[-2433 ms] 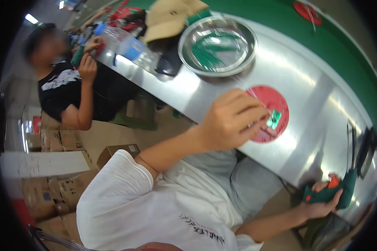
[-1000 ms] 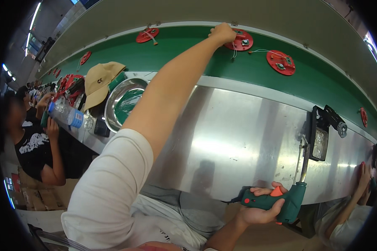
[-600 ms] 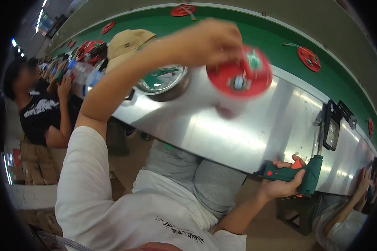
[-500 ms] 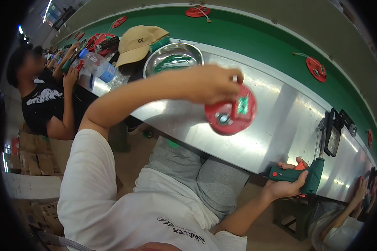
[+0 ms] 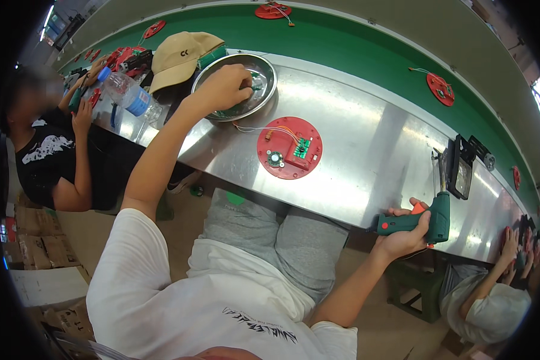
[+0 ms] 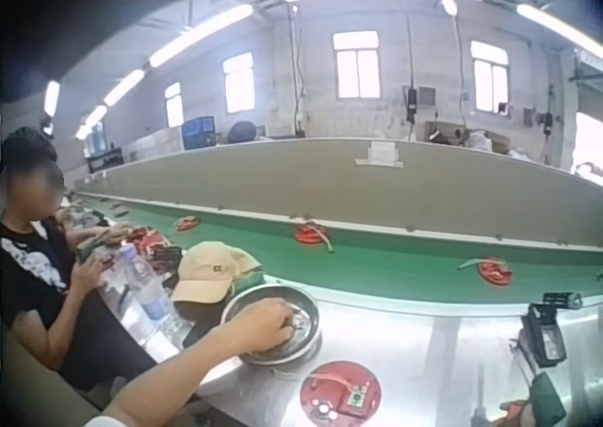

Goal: Soldering electronic components and wires onto small circular printed circuit boards at an assembly line.

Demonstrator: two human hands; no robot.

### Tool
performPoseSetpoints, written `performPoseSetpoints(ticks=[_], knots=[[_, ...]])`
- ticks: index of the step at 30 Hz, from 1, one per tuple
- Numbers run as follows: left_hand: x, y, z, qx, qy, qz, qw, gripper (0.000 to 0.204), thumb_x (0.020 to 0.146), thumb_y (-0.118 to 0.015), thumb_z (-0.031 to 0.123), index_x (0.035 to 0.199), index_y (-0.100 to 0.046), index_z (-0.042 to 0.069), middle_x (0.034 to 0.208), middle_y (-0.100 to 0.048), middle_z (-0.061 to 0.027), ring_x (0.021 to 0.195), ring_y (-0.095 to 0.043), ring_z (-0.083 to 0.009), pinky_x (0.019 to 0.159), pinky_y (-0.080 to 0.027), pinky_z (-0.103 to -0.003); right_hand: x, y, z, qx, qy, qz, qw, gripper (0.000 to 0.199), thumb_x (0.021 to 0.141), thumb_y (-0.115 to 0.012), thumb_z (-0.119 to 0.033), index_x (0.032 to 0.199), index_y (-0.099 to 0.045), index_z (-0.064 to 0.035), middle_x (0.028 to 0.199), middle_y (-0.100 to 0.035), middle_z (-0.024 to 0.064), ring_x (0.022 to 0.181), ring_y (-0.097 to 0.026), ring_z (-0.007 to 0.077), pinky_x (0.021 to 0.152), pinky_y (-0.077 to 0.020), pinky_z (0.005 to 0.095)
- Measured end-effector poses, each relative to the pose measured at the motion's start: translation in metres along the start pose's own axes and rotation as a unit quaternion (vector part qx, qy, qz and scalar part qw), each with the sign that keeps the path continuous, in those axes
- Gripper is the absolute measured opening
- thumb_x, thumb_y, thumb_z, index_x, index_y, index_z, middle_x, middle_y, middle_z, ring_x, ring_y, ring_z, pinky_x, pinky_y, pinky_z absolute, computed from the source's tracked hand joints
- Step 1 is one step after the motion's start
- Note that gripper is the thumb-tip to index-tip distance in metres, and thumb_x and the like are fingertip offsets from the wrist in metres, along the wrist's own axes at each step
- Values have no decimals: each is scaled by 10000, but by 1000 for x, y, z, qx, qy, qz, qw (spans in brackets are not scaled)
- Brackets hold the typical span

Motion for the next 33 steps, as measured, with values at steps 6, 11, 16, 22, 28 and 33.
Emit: performPoseSetpoints(ticks=[6,11,16,22,28,33], knots=[[8,-15,-8,-35,4,-35,999,231,912,-613,174,886,-716,-32,968,-720,-257,940,-701,-444,868,-555,-521,-1,-2,-3,15,5,1,1000,344,1063,-507,-260,1124,-614,61,1042,-692,204,555,-621,193,552,-566,393],[7,15,-7,-100,-14,19,995,246,952,-616,184,956,-693,-50,942,-722,-228,913,-695,-407,844,-546,-453,-2,-1,-5,0,14,2,1000,349,1062,-513,-261,1132,-612,66,1037,-693,207,560,-630,194,545,-568,384],[-4,32,-7,-190,0,59,980,199,967,-630,144,990,-680,-47,880,-713,-175,788,-663,-284,755,-524,-376,-2,-2,-8,-17,26,-3,1000,370,1072,-506,-281,1143,-618,64,1036,-694,202,567,-619,184,556,-556,372],[-18,53,4,-258,-35,141,955,141,1032,-628,97,1055,-666,-36,862,-706,-69,773,-646,-133,735,-525,-280,-4,-5,-11,-32,31,-5,999,393,1077,-486,-301,1140,-625,61,1027,-698,190,581,-608,178,568,-538,358],[-43,83,47,-239,-89,248,935,86,1009,-631,63,1050,-667,-3,784,-679,-104,678,-657,-207,656,-528,-325,-33,-17,-35,-34,122,-52,991,384,1009,-505,-257,1136,-618,87,1008,-692,219,570,-641,221,536,-535,347],[-77,52,116,-264,-170,203,928,79,881,-691,-11,958,-690,3,811,-657,-108,664,-652,-226,603,-514,-341,-81,-41,-35,-42,53,-226,972,515,962,-614,-206,1351,-577,130,1095,-711,244,608,-648,212,576,-540,327]])
Point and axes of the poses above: each hand's wrist, its own x-axis towards the middle knuckle, its own y-axis out of the back of the hand, z = x × y, the point moved 9 cm from there along x, towards the middle knuckle
